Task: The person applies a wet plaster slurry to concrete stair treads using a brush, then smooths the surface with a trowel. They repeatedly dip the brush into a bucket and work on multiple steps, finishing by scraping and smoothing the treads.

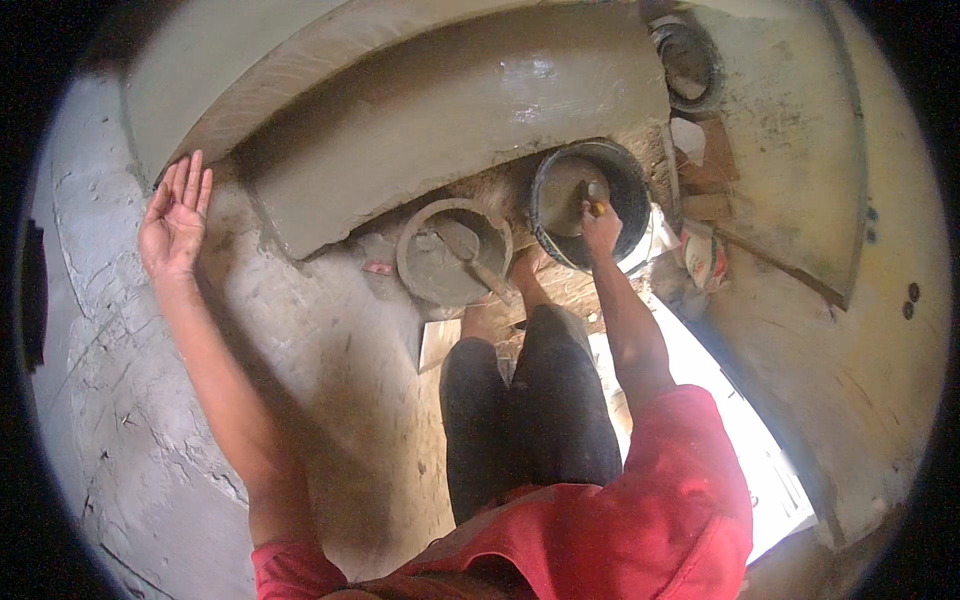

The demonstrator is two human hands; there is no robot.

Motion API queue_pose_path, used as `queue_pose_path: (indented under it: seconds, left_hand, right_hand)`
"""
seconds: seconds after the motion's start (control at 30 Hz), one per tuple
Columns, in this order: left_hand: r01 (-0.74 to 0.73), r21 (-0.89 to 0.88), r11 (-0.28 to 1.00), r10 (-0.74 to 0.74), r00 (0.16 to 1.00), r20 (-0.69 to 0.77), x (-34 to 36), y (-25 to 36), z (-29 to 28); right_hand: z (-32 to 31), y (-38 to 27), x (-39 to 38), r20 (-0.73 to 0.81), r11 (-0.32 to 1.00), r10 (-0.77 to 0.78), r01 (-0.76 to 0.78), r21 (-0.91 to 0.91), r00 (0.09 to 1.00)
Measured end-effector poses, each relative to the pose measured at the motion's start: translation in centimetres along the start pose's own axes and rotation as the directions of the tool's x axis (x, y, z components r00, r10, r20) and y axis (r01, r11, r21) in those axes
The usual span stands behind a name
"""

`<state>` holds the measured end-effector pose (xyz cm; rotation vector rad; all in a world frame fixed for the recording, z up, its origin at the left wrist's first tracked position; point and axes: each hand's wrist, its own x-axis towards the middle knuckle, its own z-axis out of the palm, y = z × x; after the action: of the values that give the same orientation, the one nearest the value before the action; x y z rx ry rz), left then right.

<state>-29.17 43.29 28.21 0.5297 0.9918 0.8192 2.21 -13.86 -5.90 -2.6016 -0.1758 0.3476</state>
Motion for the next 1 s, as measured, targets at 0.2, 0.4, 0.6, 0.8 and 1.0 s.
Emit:
queue_pose_path:
  seconds: [0.2, 0.4, 0.6, 0.8, 1.0]
  left_hand:
    - [-0.004, -0.014, 1.000, 0.004, 1.000, -0.013, -0.4, -0.1, 0.9]
    - [-0.018, 0.043, 0.999, 0.018, 1.000, -0.001, -0.7, 1.0, 0.8]
    - [0.017, 0.068, 0.998, -0.022, 0.996, 0.084, -0.3, 1.7, -0.6]
    - [0.016, 0.079, 0.997, -0.034, 0.974, 0.222, -0.2, 1.5, -1.8]
    - [0.017, 0.011, 1.000, -0.019, 0.979, 0.203, -0.5, 1.6, -1.3]
  right_hand:
    - [0.4, -0.9, -0.4, 0.132, 0.999, -0.017, 0.011, 0.049, 0.991]
    - [-8.3, -15.6, -4.3, 0.105, 0.623, -0.054, -0.049, 0.781, 0.993]
    - [3.0, -37.7, -14.5, 0.426, 0.521, -0.436, -0.164, 0.838, 0.793]
    - [18.8, -50.5, -13.7, 0.383, 0.556, -0.363, -0.132, 0.820, 0.850]
    - [12.6, -47.6, -11.8, 0.238, 0.434, -0.225, -0.121, 0.893, 0.945]
